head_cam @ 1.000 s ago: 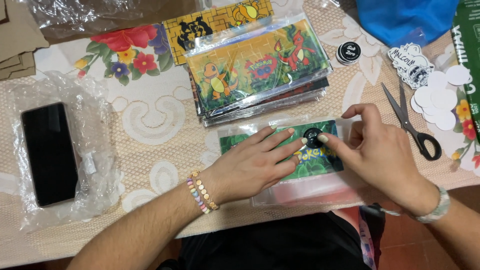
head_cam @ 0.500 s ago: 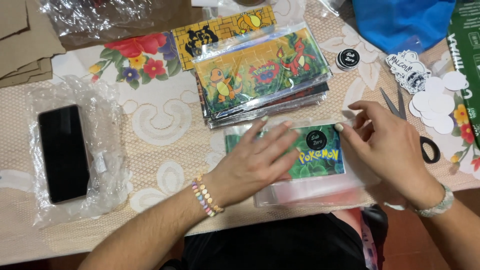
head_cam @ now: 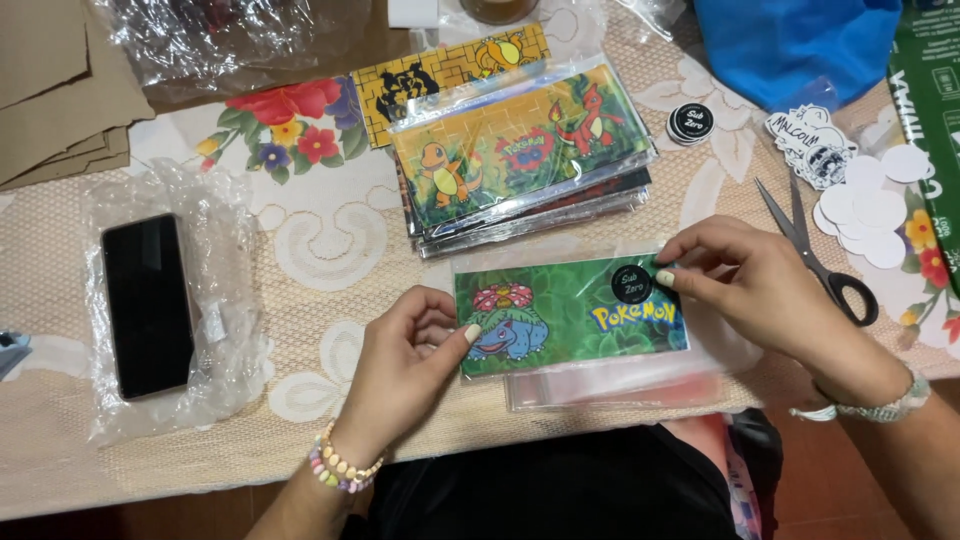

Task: The person is placing various printed cards and stickers into individual plastic sleeves, applying small circular labels to the packages, and organizing stacks of completed prints.

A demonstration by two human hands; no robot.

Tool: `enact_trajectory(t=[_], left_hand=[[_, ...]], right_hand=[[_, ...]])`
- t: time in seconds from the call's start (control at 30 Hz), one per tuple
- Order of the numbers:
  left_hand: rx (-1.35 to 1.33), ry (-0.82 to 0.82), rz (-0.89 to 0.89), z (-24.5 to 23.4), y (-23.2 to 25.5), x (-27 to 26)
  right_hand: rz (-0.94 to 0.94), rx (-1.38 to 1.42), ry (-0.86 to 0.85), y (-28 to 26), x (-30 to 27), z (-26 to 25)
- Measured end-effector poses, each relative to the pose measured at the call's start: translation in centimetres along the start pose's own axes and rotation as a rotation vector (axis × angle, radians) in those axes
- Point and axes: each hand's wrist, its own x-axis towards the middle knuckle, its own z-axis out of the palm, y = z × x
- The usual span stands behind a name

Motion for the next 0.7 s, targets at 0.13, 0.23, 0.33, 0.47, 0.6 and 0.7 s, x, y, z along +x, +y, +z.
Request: enact_trajectory(t=[0.13, 0.23, 0.33, 0.47, 0.6, 0.7], left_hand=[[-0.432, -0.078, 0.159, 0.0, -1.6, -0.1], [-0.429, -0.077, 0.322, -0.9, -1.4, -0.1], [-0.501, -0.082, 0.363, -1.4, -0.7, 0.5], [-0.424, -0.039, 0.374, -2.0, 0.4, 1.6], [-0.476, 0.012, 0.298, -2.7, 0.5, 3.0], [-0.582, -0.004, 0.253, -3.4, -0.2, 3.9]], right_hand=[[0.033, 0.167, 0.107, -0.6, -0.6, 0.0], [0.029, 0.548, 0.130, -2.0, -0.8, -0.5], [0.013, 0.822, -0.055, -0.1, -1.1, -0.2], [0.043, 0.729, 0.104, -2.7, -1.3, 0.4], [0.034, 0.798, 0.058, -3.0, -0.5, 0.2], [0.041, 0.880, -0.046, -3.1, 0.1, -0.1]])
